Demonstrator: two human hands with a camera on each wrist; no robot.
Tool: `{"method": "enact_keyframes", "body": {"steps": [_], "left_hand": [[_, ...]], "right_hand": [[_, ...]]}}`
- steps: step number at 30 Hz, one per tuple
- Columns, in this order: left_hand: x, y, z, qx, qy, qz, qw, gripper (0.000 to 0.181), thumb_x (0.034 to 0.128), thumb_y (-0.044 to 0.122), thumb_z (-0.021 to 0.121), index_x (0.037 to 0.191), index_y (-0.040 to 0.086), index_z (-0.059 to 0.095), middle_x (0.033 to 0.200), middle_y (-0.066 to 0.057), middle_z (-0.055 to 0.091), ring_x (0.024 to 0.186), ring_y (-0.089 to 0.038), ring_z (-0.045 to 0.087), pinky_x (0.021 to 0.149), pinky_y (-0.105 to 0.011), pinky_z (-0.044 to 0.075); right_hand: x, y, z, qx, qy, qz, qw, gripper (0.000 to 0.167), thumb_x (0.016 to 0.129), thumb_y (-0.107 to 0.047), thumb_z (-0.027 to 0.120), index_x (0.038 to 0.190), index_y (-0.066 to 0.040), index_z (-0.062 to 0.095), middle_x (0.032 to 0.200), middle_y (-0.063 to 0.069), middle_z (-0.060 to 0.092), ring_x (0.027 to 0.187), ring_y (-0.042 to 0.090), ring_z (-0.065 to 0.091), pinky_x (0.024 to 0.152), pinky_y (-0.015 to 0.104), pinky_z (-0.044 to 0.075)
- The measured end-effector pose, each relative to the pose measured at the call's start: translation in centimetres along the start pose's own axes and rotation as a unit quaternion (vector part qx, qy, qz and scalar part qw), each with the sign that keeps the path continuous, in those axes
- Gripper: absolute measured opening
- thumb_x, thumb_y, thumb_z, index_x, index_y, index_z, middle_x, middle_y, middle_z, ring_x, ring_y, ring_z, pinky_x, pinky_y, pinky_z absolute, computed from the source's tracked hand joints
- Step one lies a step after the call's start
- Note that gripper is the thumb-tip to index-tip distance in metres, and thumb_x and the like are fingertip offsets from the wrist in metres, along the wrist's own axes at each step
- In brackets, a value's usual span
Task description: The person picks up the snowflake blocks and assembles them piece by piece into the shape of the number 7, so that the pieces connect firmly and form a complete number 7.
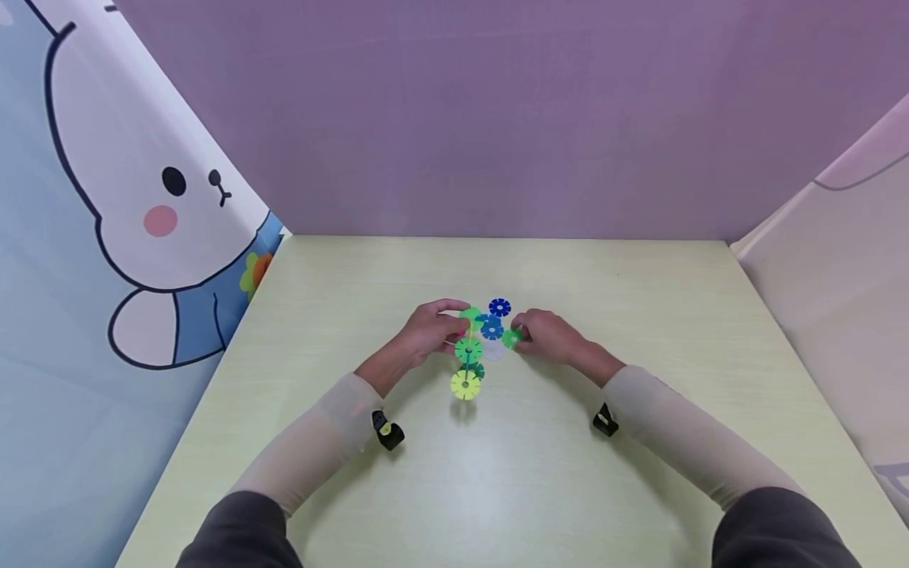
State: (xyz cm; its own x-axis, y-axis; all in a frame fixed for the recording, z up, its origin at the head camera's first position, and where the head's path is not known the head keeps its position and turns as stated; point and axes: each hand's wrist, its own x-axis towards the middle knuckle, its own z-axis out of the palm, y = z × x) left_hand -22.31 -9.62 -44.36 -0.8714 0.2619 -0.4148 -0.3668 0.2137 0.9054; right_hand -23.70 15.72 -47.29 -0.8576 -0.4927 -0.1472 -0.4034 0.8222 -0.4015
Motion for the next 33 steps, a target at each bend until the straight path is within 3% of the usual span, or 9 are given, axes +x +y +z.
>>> {"method": "enact_keyframes", "body": {"steps": [5,8,23,29,33], "left_hand": [[0.0,-0.1,-0.1,-0.001,-0.001,0.000,1.0000,0.045,0.0980,0.019,0.068,0.142,0.016,0.058,0.094,-0.004,0.068,0.078,-0.016,0.064,0.067,-0.028,0.059],[0.1,-0.1,0.0,0.000,-0.002,-0.001,1.0000,0.045,0.0979,0.019,0.068,0.142,0.017,0.059,0.094,-0.004,0.068,0.078,-0.015,0.063,0.066,-0.027,0.059],[0.1,0.0,0.2,0.007,0.000,-0.006,1.0000,0.044,0.0980,0.020,0.069,0.141,0.017,0.060,0.097,-0.005,0.068,0.078,-0.016,0.064,0.066,-0.027,0.059],[0.4,-0.2,0.3,0.007,-0.001,-0.005,1.0000,0.044,0.0978,0.021,0.069,0.141,0.017,0.059,0.099,-0.006,0.069,0.079,-0.016,0.064,0.067,-0.027,0.059],[0.5,-0.3,0.4,0.009,-0.002,-0.006,0.9999,0.044,0.0979,0.020,0.069,0.141,0.017,0.060,0.100,-0.007,0.068,0.078,-0.016,0.064,0.070,-0.030,0.060]], "right_hand": [[0.0,-0.1,0.1,-0.003,0.006,0.035,0.9993,0.041,0.088,-0.022,0.080,0.121,-0.003,0.066,0.109,0.010,0.064,0.093,0.019,0.058,0.082,0.034,0.055],[-0.1,-0.1,0.1,0.008,0.011,0.046,0.9989,0.038,0.087,-0.022,0.081,0.117,-0.004,0.064,0.109,0.010,0.063,0.093,0.020,0.058,0.083,0.035,0.055],[-0.8,0.7,-1.0,0.052,0.034,-0.016,0.9979,0.014,0.099,-0.015,0.067,0.109,-0.005,0.068,0.084,0.003,0.066,0.070,0.013,0.052,0.064,0.026,0.046],[-1.4,1.0,-1.3,0.103,0.036,-0.016,0.9939,0.020,0.102,-0.019,0.061,0.116,-0.005,0.067,0.083,0.003,0.070,0.065,0.012,0.056,0.058,0.026,0.048],[-1.7,1.0,-1.4,0.146,0.031,-0.020,0.9886,0.029,0.102,-0.019,0.061,0.126,-0.003,0.062,0.086,0.008,0.073,0.068,0.019,0.064,0.059,0.028,0.051]]}}
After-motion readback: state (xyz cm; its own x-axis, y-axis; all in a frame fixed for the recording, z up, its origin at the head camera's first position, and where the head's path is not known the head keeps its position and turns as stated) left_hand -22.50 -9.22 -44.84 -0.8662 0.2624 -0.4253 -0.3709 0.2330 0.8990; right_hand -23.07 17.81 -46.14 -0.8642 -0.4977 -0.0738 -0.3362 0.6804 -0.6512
